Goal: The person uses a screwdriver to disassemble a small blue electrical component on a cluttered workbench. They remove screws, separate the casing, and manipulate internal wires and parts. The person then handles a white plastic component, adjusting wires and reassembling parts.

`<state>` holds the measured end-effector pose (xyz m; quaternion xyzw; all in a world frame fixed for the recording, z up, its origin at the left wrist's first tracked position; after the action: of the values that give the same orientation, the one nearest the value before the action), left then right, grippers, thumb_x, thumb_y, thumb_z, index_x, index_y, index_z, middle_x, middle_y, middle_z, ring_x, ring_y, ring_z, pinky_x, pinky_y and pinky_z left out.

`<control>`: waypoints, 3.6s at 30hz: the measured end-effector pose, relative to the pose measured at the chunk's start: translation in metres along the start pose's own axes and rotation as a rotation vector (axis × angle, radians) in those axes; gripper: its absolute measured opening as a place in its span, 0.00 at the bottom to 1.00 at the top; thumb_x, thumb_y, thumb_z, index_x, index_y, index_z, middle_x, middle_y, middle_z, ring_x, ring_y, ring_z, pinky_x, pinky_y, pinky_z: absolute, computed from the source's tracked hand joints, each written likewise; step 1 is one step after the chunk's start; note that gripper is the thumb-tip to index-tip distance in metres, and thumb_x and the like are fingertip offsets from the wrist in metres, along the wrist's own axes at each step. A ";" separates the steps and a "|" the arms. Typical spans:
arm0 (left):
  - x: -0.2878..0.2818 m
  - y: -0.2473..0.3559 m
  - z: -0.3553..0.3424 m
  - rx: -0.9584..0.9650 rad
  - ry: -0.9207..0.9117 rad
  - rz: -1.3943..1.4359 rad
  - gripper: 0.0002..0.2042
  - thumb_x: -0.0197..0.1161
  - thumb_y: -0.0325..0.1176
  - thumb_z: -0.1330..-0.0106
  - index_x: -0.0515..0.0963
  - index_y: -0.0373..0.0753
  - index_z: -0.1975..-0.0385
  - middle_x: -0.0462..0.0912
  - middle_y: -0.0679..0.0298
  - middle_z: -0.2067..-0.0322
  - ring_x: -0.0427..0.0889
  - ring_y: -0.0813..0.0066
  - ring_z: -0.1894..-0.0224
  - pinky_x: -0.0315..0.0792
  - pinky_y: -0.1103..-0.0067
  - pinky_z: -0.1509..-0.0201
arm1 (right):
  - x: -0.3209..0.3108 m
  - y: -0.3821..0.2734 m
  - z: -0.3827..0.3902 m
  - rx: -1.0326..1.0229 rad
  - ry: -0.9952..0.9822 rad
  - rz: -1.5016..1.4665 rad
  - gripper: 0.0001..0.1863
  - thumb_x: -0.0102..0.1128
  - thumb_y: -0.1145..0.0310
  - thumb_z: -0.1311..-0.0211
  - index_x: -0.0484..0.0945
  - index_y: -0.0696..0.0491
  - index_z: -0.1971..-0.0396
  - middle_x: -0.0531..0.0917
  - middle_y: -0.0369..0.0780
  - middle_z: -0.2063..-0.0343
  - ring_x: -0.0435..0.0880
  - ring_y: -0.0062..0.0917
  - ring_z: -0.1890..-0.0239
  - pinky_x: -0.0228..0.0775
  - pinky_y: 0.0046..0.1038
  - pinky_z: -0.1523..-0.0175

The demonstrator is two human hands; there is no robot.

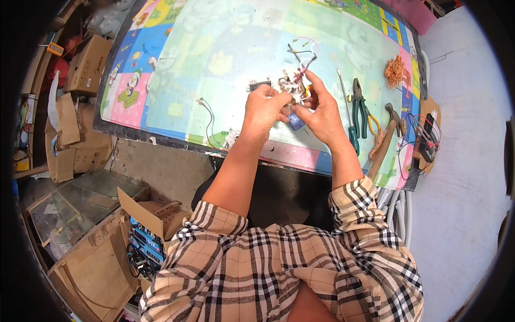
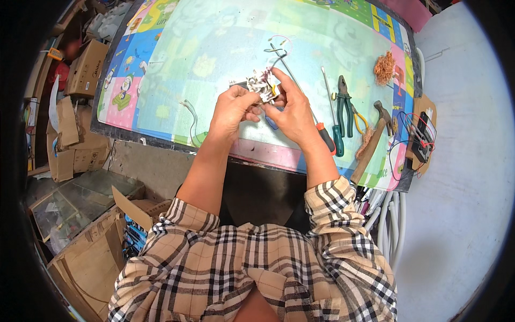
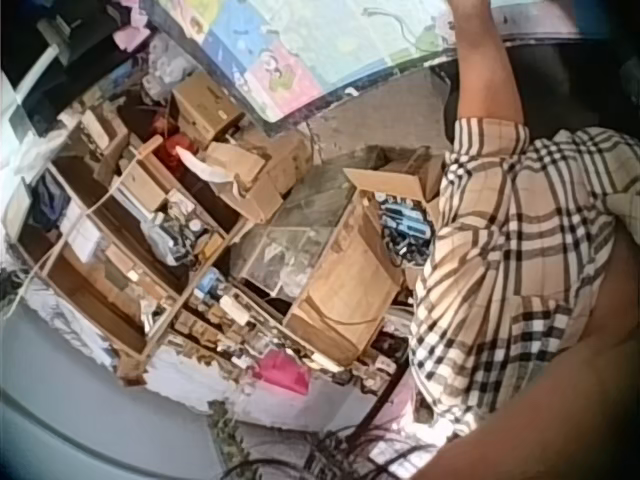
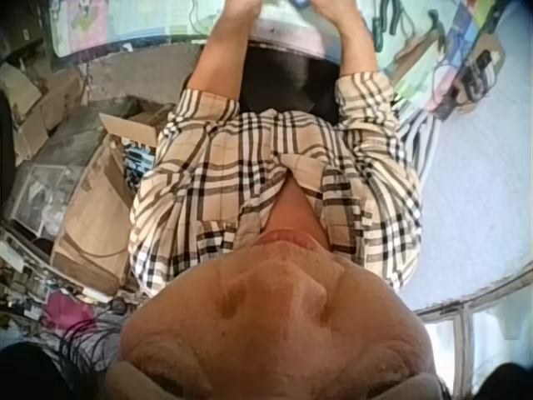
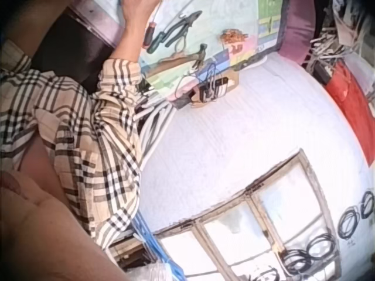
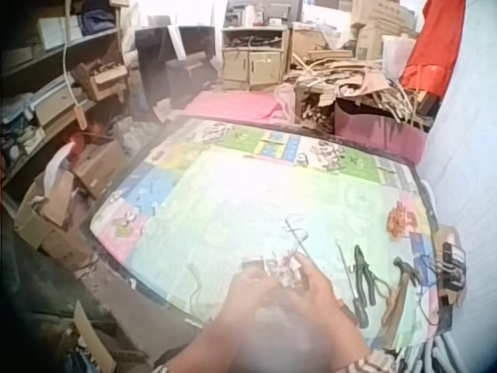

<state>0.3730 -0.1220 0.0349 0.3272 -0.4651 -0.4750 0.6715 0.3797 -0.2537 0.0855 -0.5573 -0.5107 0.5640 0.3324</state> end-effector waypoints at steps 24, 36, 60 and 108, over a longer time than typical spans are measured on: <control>-0.007 0.005 0.003 -0.014 0.082 -0.233 0.08 0.64 0.28 0.46 0.76 0.30 0.70 0.79 0.60 0.78 0.75 0.79 0.81 0.71 0.83 0.75 | -0.002 0.002 0.001 0.111 -0.057 0.011 0.36 0.61 0.87 0.56 0.66 0.49 0.42 0.73 0.34 0.65 0.75 0.14 0.71 0.71 0.19 0.67; -0.001 -0.002 0.000 -0.043 -0.164 0.127 0.08 0.62 0.30 0.38 0.77 0.30 0.68 0.77 0.62 0.76 0.75 0.77 0.74 0.73 0.81 0.70 | 0.000 0.018 0.002 0.264 -0.159 -0.332 0.36 0.62 0.87 0.53 0.62 0.52 0.42 0.78 0.38 0.56 0.81 0.21 0.62 0.78 0.22 0.60; 0.004 0.003 0.005 -0.115 -0.221 0.236 0.10 0.59 0.31 0.34 0.76 0.32 0.59 0.72 0.71 0.78 0.66 0.88 0.82 0.58 0.89 0.83 | -0.004 0.032 0.001 0.343 -0.110 -0.555 0.32 0.65 0.80 0.48 0.60 0.62 0.43 0.80 0.46 0.58 0.84 0.27 0.61 0.80 0.22 0.61; -0.019 0.029 0.006 0.071 0.026 0.200 0.09 0.64 0.31 0.37 0.77 0.30 0.66 0.71 0.70 0.81 0.60 0.90 0.87 0.51 0.89 0.87 | 0.008 0.023 0.010 0.331 -0.319 -0.489 0.38 0.62 0.77 0.50 0.57 0.62 0.37 0.79 0.42 0.60 0.81 0.21 0.67 0.71 0.20 0.66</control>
<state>0.3748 -0.0946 0.0568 0.3088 -0.5032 -0.3848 0.7095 0.3736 -0.2545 0.0600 -0.2616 -0.5764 0.6229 0.4597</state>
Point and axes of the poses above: each hand's wrist, its own z-axis away from the middle knuckle, its own x-axis out of the palm, y = z × x, the point moved 9 cm from there along -z, towards the middle knuckle
